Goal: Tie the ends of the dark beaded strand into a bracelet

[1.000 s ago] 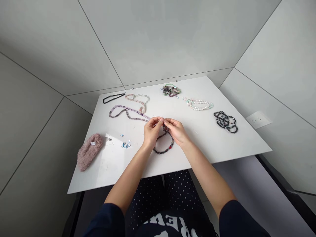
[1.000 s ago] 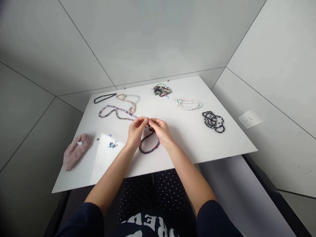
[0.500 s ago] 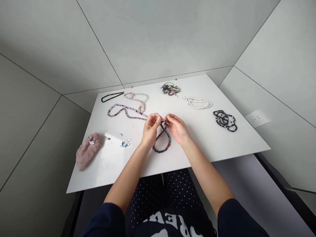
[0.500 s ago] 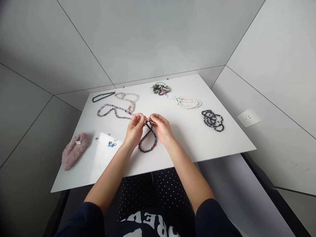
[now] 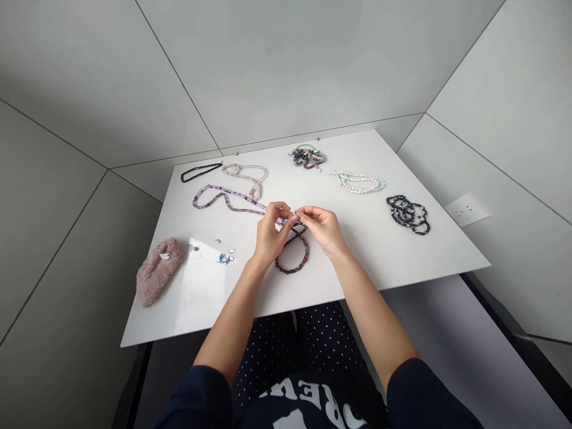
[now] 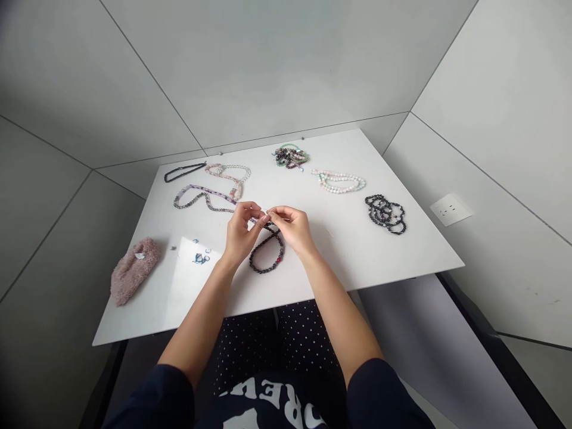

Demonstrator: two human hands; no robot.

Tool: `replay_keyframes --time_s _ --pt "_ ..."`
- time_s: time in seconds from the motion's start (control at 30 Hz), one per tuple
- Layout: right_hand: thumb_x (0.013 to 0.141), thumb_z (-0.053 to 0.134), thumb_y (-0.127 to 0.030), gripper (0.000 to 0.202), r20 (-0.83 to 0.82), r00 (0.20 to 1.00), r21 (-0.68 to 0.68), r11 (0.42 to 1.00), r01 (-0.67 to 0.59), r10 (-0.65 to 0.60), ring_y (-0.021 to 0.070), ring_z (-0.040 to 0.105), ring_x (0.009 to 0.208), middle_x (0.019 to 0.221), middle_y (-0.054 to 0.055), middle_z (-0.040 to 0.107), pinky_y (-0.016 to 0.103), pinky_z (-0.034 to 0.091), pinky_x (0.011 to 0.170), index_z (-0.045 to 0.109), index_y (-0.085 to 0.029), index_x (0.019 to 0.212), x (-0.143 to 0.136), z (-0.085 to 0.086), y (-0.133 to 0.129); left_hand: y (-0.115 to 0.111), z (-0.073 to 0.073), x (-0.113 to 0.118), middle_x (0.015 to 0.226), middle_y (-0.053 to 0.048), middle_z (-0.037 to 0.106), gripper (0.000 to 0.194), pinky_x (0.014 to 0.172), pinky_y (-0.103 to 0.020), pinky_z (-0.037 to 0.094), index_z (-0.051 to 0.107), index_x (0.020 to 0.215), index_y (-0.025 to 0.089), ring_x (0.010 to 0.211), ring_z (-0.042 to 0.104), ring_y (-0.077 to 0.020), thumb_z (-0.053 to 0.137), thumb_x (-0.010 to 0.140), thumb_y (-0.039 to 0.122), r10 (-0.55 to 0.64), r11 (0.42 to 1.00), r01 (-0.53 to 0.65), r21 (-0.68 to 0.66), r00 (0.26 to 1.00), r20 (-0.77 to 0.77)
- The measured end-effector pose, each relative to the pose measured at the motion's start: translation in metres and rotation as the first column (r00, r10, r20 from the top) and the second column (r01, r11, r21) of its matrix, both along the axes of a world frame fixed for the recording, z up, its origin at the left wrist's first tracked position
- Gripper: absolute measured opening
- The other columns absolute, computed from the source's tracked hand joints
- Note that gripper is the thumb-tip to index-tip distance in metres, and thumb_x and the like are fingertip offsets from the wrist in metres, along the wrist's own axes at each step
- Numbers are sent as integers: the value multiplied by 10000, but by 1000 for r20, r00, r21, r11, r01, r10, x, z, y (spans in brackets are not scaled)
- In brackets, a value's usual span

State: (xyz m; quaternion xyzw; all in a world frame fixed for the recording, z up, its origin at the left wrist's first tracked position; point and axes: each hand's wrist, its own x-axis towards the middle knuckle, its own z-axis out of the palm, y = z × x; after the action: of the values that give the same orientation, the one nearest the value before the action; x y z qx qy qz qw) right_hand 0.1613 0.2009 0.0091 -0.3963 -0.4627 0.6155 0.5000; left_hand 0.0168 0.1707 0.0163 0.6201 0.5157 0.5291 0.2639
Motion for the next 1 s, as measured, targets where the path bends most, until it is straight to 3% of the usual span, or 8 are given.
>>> replay_keyframes --time_s 0.13,0.33,0.5,0.8,1.0 --pt "709 801 -464 279 57 997 22 998 -56 54 204 682 866 876 40 759 364 521 873 758 -207 808 4 -2 2 2 -1 -4 805 5 701 345 769 -304 507 506 1097 232 759 669 -138 710 869 392 -59 990 72 -123 993 100" --pt "716 796 -496 303 91 990 42 993 -114 109 209 683 857 869 39 761 378 525 864 769 -211 815 7 0 1 3 -1 -7 826 -30 713 290 754 -288 507 651 1019 201 782 669 -149 719 850 427 -108 977 136 -165 980 166" --pt "724 798 -459 274 102 989 29 994 -106 103 196 678 830 876 38 759 364 520 844 774 -209 834 7 -1 1 3 -1 -8 863 -49 724 238 764 -296 518 703 914 185 777 664 -154 720 844 412 -66 984 93 -152 983 174" --pt "769 764 -422 242 117 984 30 990 -137 132 197 687 879 936 50 766 358 502 879 766 -208 881 7 -2 1 0 0 -5 835 -18 690 147 785 -294 491 656 902 201 789 619 -144 643 899 347 14 998 -14 -60 1000 0" --pt "706 817 -413 372 118 990 12 997 -74 72 156 648 727 800 4 723 317 491 749 653 -223 982 4 -2 -1 1 -3 -2 851 -18 672 109 786 -291 483 618 891 203 794 612 -145 615 903 311 70 994 -71 -84 997 -11"
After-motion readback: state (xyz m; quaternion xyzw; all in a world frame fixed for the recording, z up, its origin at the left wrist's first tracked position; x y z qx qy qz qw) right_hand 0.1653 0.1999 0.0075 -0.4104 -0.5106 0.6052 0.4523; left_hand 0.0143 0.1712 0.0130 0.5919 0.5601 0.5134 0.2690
